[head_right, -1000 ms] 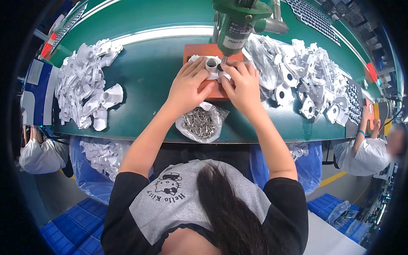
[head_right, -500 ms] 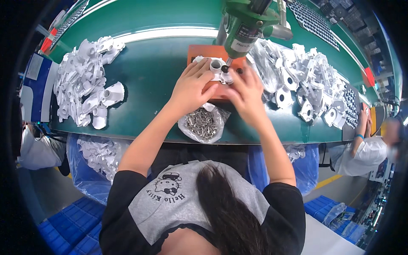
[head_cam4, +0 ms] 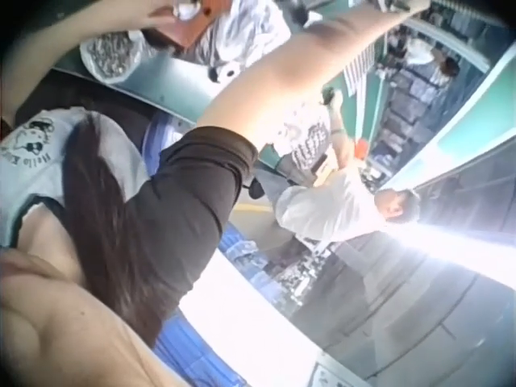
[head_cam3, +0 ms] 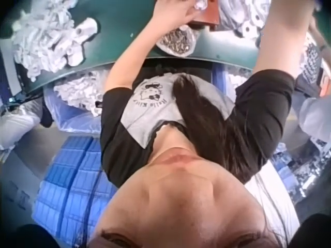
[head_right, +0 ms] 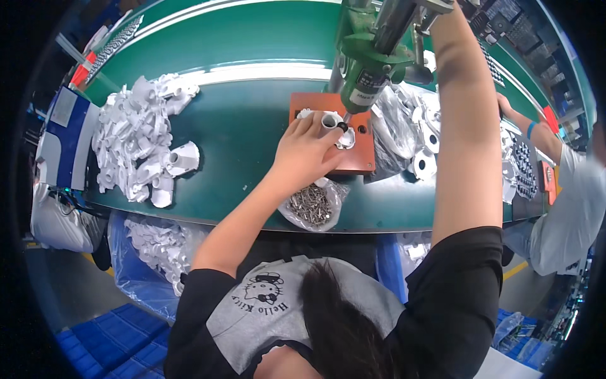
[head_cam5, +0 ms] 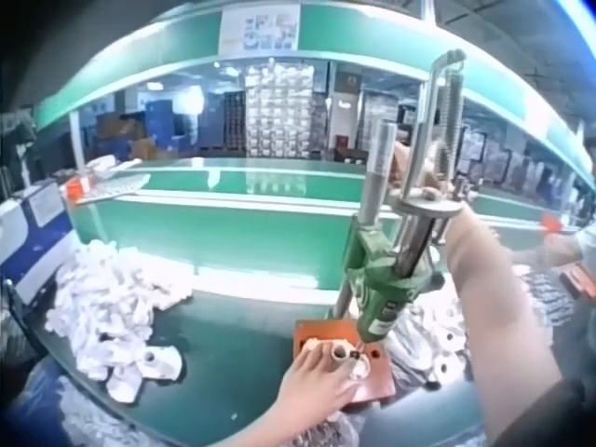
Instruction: Assembling small plastic components using a manual hand-press machine at a factory workbench.
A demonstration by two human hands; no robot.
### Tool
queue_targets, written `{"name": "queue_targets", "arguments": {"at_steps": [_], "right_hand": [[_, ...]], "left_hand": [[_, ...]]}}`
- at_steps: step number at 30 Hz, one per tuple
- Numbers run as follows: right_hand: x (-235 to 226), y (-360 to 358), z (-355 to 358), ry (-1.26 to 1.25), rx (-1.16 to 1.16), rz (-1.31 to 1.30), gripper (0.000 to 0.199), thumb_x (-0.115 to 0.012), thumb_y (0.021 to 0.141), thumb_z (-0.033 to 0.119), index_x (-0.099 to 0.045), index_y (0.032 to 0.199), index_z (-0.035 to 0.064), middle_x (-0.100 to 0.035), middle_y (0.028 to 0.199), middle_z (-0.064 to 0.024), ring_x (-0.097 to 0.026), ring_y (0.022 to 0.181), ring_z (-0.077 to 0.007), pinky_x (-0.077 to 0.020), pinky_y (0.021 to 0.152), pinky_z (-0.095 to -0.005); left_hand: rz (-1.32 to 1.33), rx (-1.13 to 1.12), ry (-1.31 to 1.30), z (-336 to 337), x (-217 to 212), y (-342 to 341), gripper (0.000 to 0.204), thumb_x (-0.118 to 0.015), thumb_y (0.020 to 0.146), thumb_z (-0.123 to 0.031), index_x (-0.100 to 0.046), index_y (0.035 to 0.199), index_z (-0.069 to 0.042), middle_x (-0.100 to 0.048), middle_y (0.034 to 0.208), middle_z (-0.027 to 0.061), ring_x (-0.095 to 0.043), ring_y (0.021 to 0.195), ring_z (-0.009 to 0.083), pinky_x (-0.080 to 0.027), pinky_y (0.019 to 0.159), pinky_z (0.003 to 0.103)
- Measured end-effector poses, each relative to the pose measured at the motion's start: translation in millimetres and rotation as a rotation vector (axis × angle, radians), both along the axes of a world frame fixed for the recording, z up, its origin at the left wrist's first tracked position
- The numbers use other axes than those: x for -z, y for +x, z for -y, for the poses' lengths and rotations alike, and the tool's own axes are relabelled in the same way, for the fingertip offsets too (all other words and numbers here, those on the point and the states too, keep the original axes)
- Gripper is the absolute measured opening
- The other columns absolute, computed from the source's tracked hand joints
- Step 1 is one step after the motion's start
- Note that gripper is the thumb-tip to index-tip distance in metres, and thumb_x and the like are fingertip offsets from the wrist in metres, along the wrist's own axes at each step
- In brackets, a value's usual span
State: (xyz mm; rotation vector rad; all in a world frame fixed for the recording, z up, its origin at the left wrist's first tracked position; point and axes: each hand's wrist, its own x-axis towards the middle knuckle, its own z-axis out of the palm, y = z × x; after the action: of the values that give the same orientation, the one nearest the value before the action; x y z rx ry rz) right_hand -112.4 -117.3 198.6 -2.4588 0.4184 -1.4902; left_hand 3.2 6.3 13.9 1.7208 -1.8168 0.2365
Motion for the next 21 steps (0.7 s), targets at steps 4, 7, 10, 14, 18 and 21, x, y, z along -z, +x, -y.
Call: {"name": "queue_targets", "arguments": {"at_steps": [4, 7, 10, 14, 18, 21], "right_hand": [[-42, -13, 48, 0.016, 0.168, -0.104, 0.027, -0.061, 0.087, 0.024, -0.057, 0.104, 0.0034, -0.058, 0.095, -0.0126, -0.058, 0.080, -0.0235, -0.0476, 0.075, -0.0352], [-53, -95, 81, 0.070, 0.210, -0.185, 0.030, -0.062, 0.087, 0.027, -0.059, 0.107, 0.0054, -0.061, 0.097, -0.0125, -0.060, 0.081, -0.0231, -0.0485, 0.075, -0.0350], [-47, -216, -27, 0.122, 0.284, -0.289, 0.033, -0.063, 0.086, 0.031, -0.061, 0.109, 0.0074, -0.064, 0.098, -0.0125, -0.062, 0.082, -0.0228, -0.0495, 0.075, -0.0348], [91, -158, -112, 0.247, -0.226, 0.374, 0.019, -0.050, 0.078, 0.023, -0.039, 0.064, 0.0175, -0.040, 0.062, -0.0002, -0.044, 0.065, -0.0159, -0.0290, 0.094, -0.0443], [124, -163, -123, 0.165, -0.150, 0.430, 0.019, -0.051, 0.074, 0.025, -0.041, 0.063, 0.0136, -0.046, 0.064, -0.0026, -0.049, 0.067, -0.0210, -0.0303, 0.085, -0.0452], [78, -160, -86, 0.073, -0.392, 0.140, 0.022, -0.054, 0.072, 0.026, -0.042, 0.061, 0.0127, -0.048, 0.061, -0.0052, -0.049, 0.060, -0.0219, -0.0311, 0.083, -0.0448]], "left_hand": [[0.018, 0.113, -0.036, 14, -2, -16, 0.044, -0.066, 0.079, -0.033, -0.057, 0.115, -0.010, -0.053, 0.122, 0.0176, -0.049, 0.117, 0.0327, -0.037, 0.100, 0.042], [-0.107, 0.144, 0.030, 7, -4, -1, 0.054, -0.065, 0.080, -0.032, -0.050, 0.121, -0.002, -0.055, 0.120, 0.0177, -0.048, 0.119, 0.0319, -0.035, 0.102, 0.041], [-0.096, 0.128, 0.057, 11, -5, -5, 0.065, -0.067, 0.078, -0.031, -0.041, 0.126, 0.003, -0.056, 0.118, 0.0173, -0.049, 0.117, 0.0323, -0.037, 0.101, 0.041], [-0.085, 0.106, 0.029, 5, -4, 5, 0.067, -0.068, 0.078, -0.030, -0.037, 0.129, 0.002, -0.060, 0.111, 0.0166, -0.056, 0.106, 0.0319, -0.040, 0.097, 0.042], [-0.069, 0.118, 0.075, 15, -8, -10, 0.062, -0.066, 0.079, -0.028, -0.040, 0.127, 0.002, -0.063, 0.104, 0.0179, -0.059, 0.099, 0.0323, -0.042, 0.093, 0.042], [-0.075, 0.025, 0.130, 14, 0, 7, 0.059, -0.063, 0.081, -0.028, -0.041, 0.126, 0.002, -0.059, 0.112, 0.0203, -0.056, 0.106, 0.0344, -0.038, 0.097, 0.043]]}}
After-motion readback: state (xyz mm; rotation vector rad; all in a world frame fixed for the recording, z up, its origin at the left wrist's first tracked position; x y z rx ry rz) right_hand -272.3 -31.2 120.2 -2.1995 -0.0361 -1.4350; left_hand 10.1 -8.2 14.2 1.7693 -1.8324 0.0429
